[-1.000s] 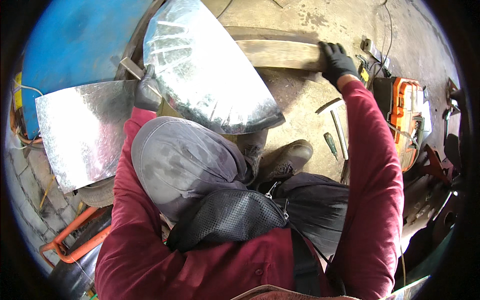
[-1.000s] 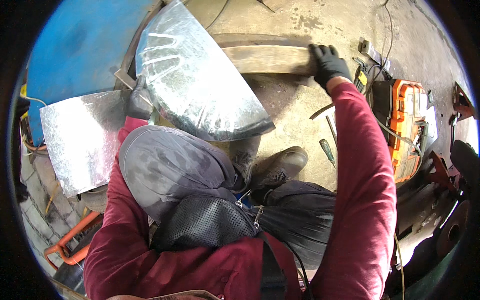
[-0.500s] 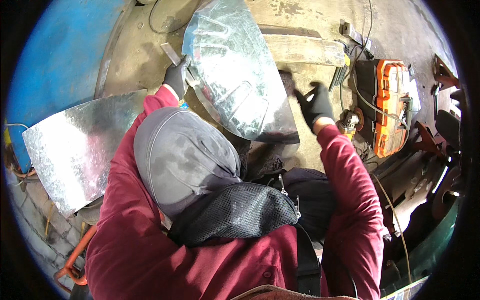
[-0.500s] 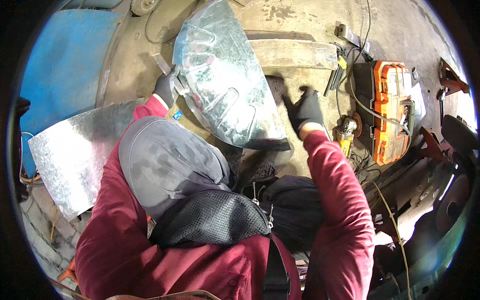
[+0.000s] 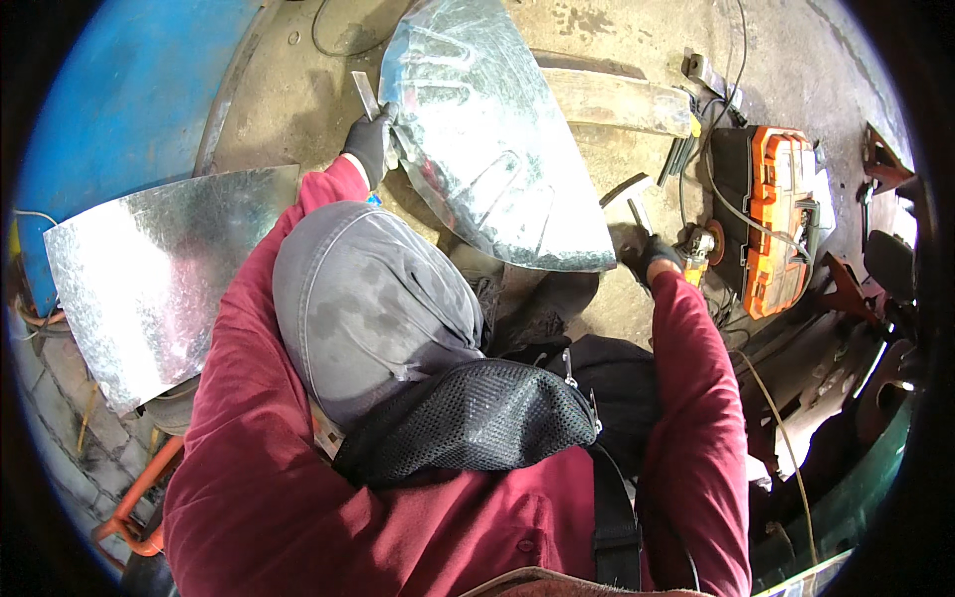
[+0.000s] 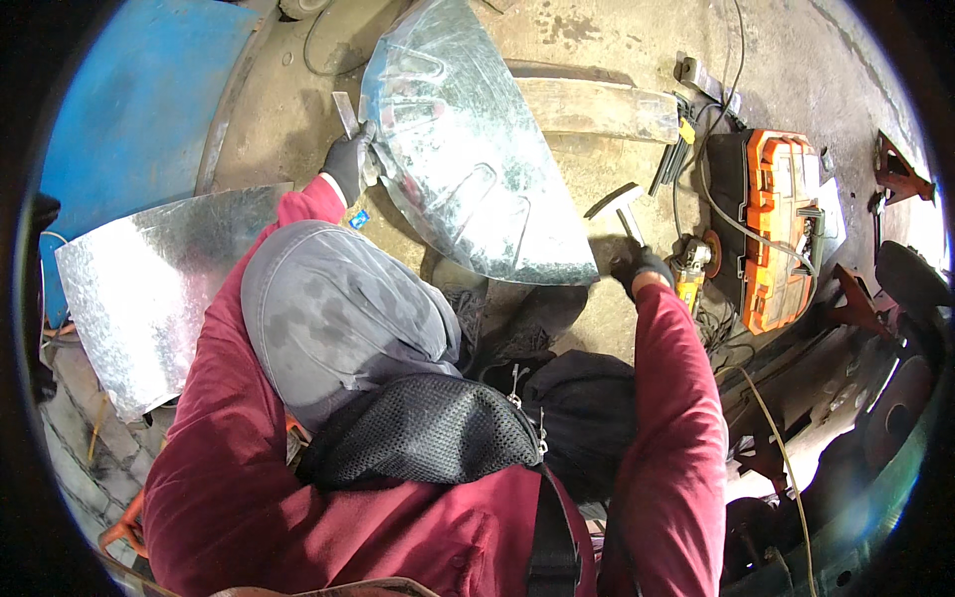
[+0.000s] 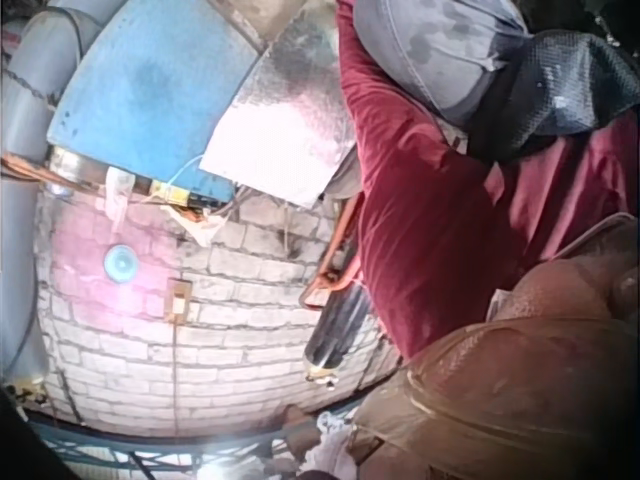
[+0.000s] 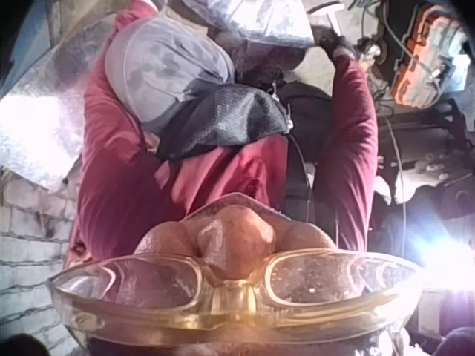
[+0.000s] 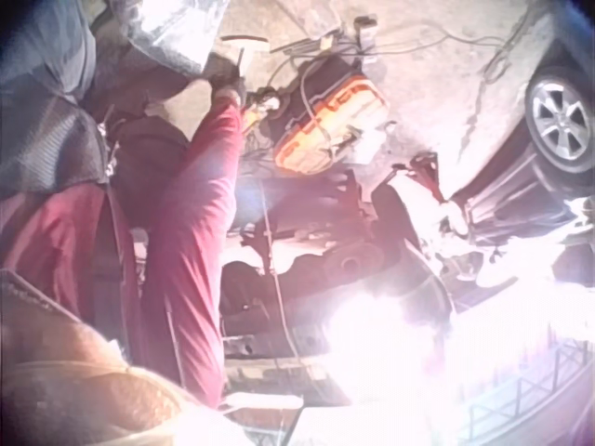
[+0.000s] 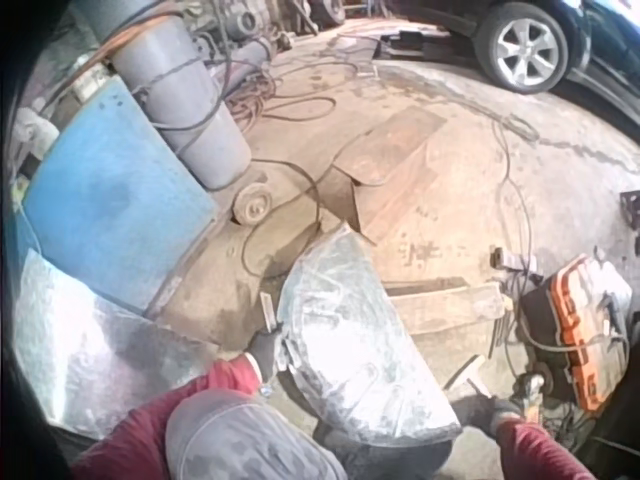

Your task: The person sits on the floor and uses a hammer and a metal dolly to shape a curved metal sheet. They repeatedly strike the sheet to form a specific curve, adjusting its position as needed.

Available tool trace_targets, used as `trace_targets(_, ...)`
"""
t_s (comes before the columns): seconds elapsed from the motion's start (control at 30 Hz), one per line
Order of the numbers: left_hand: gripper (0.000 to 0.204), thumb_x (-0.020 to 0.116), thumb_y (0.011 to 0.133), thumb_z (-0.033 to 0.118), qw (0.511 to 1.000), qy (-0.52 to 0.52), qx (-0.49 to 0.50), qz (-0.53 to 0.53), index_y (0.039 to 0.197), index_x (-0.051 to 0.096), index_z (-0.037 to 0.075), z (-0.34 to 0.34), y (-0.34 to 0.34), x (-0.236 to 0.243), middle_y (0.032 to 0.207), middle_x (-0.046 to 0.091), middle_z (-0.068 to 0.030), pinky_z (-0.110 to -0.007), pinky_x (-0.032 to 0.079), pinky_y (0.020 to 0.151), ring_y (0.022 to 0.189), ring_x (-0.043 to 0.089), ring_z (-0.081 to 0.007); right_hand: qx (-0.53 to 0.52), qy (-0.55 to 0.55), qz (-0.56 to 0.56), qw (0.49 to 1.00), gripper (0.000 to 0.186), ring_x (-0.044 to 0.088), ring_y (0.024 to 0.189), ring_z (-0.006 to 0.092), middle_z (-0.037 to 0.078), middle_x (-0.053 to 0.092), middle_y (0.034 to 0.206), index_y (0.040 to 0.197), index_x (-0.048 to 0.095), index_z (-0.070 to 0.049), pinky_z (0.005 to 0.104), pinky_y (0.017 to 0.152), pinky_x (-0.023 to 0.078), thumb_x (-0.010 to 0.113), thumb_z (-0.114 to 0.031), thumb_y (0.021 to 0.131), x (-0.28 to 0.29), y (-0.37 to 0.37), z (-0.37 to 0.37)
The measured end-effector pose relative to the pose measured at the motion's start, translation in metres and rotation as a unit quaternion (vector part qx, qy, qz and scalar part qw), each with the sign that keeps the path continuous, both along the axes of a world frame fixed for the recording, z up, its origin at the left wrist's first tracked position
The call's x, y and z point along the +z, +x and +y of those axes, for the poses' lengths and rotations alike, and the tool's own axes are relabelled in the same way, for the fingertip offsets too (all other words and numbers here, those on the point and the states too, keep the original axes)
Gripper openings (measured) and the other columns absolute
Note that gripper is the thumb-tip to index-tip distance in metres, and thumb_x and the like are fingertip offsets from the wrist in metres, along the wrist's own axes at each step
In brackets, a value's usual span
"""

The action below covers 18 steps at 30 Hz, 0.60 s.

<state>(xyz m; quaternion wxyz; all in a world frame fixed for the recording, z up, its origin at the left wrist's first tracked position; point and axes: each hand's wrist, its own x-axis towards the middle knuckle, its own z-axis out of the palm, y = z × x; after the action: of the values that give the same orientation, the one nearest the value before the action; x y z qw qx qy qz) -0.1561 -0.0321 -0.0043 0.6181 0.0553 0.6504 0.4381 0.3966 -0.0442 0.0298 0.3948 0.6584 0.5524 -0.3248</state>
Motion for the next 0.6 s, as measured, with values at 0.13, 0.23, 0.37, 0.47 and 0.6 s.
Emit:
trace_targets(0.13, 0.016, 0.065, 0.107, 0.029, 0.998, -0.022, -0.048, 0.035, 0.105, 0.062, 0.013, 0.001, -0.016, -0.024, 0.08, 0.063, -0.0026, -0.039, 0.055, 0.059, 0.066, 0.064, -0.0217, 0.006, 0.01, 0.073, 0.997, 0.062, 0.064, 0.129, 0.0398, 0.021, 0.066, 0.139, 0.141, 0.063, -0.012, 0.0475, 0.108, 0.052, 0.061, -0.052, 0.094, -0.054, 0.022, -0.027)
trace_targets(0.23, 0.02, 0.066, 0.106, 0.033, 0.998, -0.034, -0.015, -0.055, 0.103, 0.061, 0.014, -0.006, -0.003, -0.012, 0.082, 0.064, -0.0026, -0.037, 0.053, 0.06, 0.069, 0.065, -0.0202, -0.073, 0.038, 0.04, 0.996, 0.052, 0.065, 0.127, 0.0414, 0.022, 0.068, 0.136, 0.139, 0.066, -0.016, 0.0495, 0.106, 0.052, 0.054, -0.046, 0.099, -0.058, 0.029, -0.035)
trace_targets(0.37, 0.021, 0.068, 0.104, 0.036, 0.999, -0.034, -0.008, -0.039, 0.098, 0.062, 0.017, -0.005, 0.003, 0.006, 0.071, 0.055, 0.0011, -0.035, 0.045, 0.051, 0.057, 0.054, -0.0166, -0.09, 0.022, 0.028, 0.995, 0.048, 0.065, 0.127, 0.0391, 0.021, 0.069, 0.134, 0.133, 0.07, -0.015, 0.0455, 0.105, 0.054, 0.058, -0.043, 0.095, -0.031, 0.034, -0.031)
trace_targets(0.47, 0.023, 0.071, 0.102, 0.039, 0.999, -0.04, 0.01, 0.032, 0.099, 0.064, 0.017, -0.001, 0.023, 0.033, 0.068, 0.052, 0.0012, -0.035, 0.042, 0.048, 0.052, 0.051, -0.0159, -0.05, -0.03, 0.03, 0.998, 0.049, 0.07, 0.119, 0.036, 0.02, 0.072, 0.13, 0.132, 0.071, -0.012, 0.0436, 0.099, 0.055, 0.062, -0.036, 0.09, -0.007, 0.065, -0.018)
trace_targets(0.6, 0.024, 0.07, 0.102, 0.039, 0.999, -0.043, 0.003, 0.02, 0.102, 0.064, 0.016, -0.001, 0.014, 0.006, 0.071, 0.055, 0.0009, -0.035, 0.044, 0.049, 0.055, 0.052, -0.0159, 0.006, -0.048, 0.146, 0.988, 0.052, 0.073, 0.098, 0.0299, 0.014, 0.077, 0.105, 0.125, 0.071, -0.007, 0.0407, 0.087, 0.058, 0.072, -0.047, 0.091, -0.023, 0.124, -0.023)
